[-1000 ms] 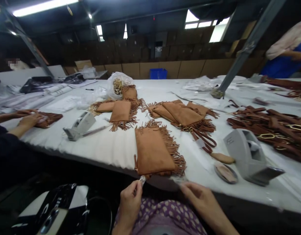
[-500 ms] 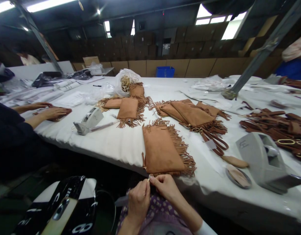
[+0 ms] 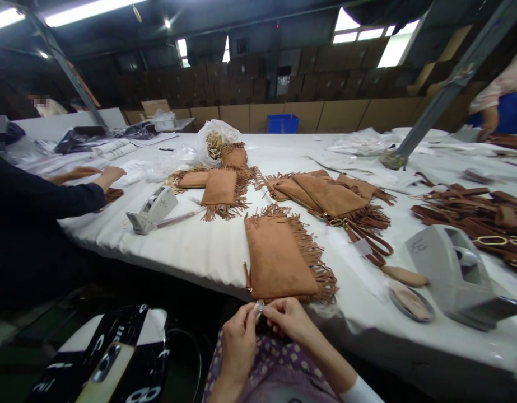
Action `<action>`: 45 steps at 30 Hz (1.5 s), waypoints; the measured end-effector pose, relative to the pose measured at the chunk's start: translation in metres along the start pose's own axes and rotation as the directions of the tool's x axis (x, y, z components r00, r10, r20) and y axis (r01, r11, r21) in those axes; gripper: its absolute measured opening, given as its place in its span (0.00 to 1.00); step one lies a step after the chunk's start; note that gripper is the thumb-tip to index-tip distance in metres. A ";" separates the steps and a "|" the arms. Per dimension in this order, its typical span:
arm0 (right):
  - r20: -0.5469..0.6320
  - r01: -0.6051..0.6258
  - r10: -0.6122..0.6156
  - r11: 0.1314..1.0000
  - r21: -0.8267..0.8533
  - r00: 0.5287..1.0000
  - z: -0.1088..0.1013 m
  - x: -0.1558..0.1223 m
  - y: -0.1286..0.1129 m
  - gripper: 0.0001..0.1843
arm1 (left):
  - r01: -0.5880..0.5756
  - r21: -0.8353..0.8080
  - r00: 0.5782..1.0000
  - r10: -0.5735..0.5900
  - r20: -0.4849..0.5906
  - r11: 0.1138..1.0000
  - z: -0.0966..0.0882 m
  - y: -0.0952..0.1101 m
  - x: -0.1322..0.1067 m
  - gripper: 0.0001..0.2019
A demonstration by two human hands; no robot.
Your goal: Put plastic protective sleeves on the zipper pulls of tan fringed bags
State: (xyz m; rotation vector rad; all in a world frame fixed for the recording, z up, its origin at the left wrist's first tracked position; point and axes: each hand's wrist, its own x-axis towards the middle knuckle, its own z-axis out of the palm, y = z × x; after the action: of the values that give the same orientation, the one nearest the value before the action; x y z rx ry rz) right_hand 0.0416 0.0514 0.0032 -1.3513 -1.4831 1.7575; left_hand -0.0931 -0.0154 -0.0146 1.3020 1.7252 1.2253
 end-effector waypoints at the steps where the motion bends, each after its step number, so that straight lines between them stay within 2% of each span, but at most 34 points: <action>1: 0.011 -0.013 0.013 1.000 0.023 1.000 -0.002 -0.001 -0.001 0.20 | 0.034 -0.028 0.999 -0.034 0.004 0.999 0.000 0.002 0.001 0.14; 4: -0.044 -0.044 0.046 0.997 0.062 0.998 -0.006 -0.004 -0.001 0.17 | 0.125 -0.156 0.992 -0.125 0.011 0.980 0.000 0.005 0.005 0.15; 7: -0.087 -0.045 0.055 0.993 0.108 0.995 -0.005 -0.005 0.000 0.18 | 0.252 -0.362 0.967 -0.252 0.049 0.897 0.000 0.007 0.010 0.16; 9: -0.082 -0.022 0.035 0.988 0.154 0.996 -0.002 -0.007 0.001 0.20 | 0.374 -0.506 0.926 -0.338 0.165 0.777 -0.001 0.007 0.013 0.16; 12: -0.058 0.033 -0.019 0.970 0.239 0.998 0.004 -0.007 0.003 0.22 | 0.559 -0.625 0.829 -0.370 0.419 0.545 -0.001 0.005 0.014 0.17; 14: -0.066 0.064 -0.047 0.956 0.285 0.997 0.010 -0.006 0.008 0.24 | 0.619 -0.660 0.785 -0.373 0.495 0.426 0.000 0.003 0.012 0.16; 15: -0.079 0.071 -0.050 0.952 0.296 0.996 0.013 -0.004 0.012 0.24 | 0.622 -0.676 0.781 -0.383 0.494 0.395 0.001 0.003 0.011 0.16; 17: -0.114 0.071 -0.040 0.956 0.285 0.993 0.017 -0.001 0.021 0.24 | 0.581 -0.702 0.807 -0.405 0.430 0.413 0.002 0.003 0.009 0.17; 20: -0.172 0.032 0.002 0.981 0.193 0.985 0.016 -0.002 0.036 0.25 | 0.470 -0.651 0.877 -0.401 0.266 0.596 -0.001 0.007 0.009 0.18; 24: -0.284 0.054 -0.034 0.996 0.066 0.958 0.005 -0.019 0.037 0.24 | 0.272 -0.410 0.960 -0.278 0.046 0.870 -0.007 0.013 0.011 0.19; 26: -0.271 0.080 -0.064 0.996 0.046 0.961 0.005 -0.029 0.029 0.24 | 0.190 -0.270 0.980 -0.199 -0.007 0.944 -0.008 0.015 0.009 0.18; 28: -0.200 0.085 -0.070 0.994 0.070 0.977 0.011 -0.033 0.019 0.25 | 0.126 -0.146 0.991 -0.132 -0.037 0.981 -0.008 0.016 0.005 0.18; 30: -0.137 0.088 -0.069 0.987 0.135 0.988 0.021 -0.033 0.012 0.26 | 0.071 -0.046 0.996 -0.073 -0.058 0.996 -0.007 0.017 -0.001 0.17; 33: -0.119 0.082 -0.052 0.961 0.263 0.992 0.035 -0.027 0.008 0.27 | 0.043 0.010 0.997 -0.042 -0.062 0.999 -0.007 0.017 -0.007 0.15; 36: -0.109 0.069 -0.030 0.925 0.374 0.994 0.042 -0.022 0.008 0.27 | 0.123 -0.148 0.991 -0.128 -0.025 0.981 -0.005 0.013 -0.007 0.18; 40: -0.063 0.076 -0.053 0.886 0.457 0.997 0.043 -0.019 0.008 0.27 | 0.250 -0.454 0.963 -0.269 0.025 0.855 0.001 0.009 -0.006 0.22; 43: -0.050 0.074 -0.057 0.880 0.469 0.997 0.043 -0.018 0.005 0.27 | 0.308 -0.546 0.943 -0.327 0.066 0.779 0.003 0.011 -0.006 0.23; 45: -0.031 0.057 -0.048 0.878 0.476 0.998 0.044 -0.018 0.003 0.27 | 0.326 -0.538 0.937 -0.340 0.078 0.777 0.002 0.012 -0.007 0.24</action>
State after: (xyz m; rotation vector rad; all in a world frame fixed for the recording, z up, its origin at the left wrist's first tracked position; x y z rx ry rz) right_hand 0.0110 0.0153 0.0038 -1.0531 -0.9677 1.9047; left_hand -0.0850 -0.0209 -0.0040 0.6109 1.3884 1.3787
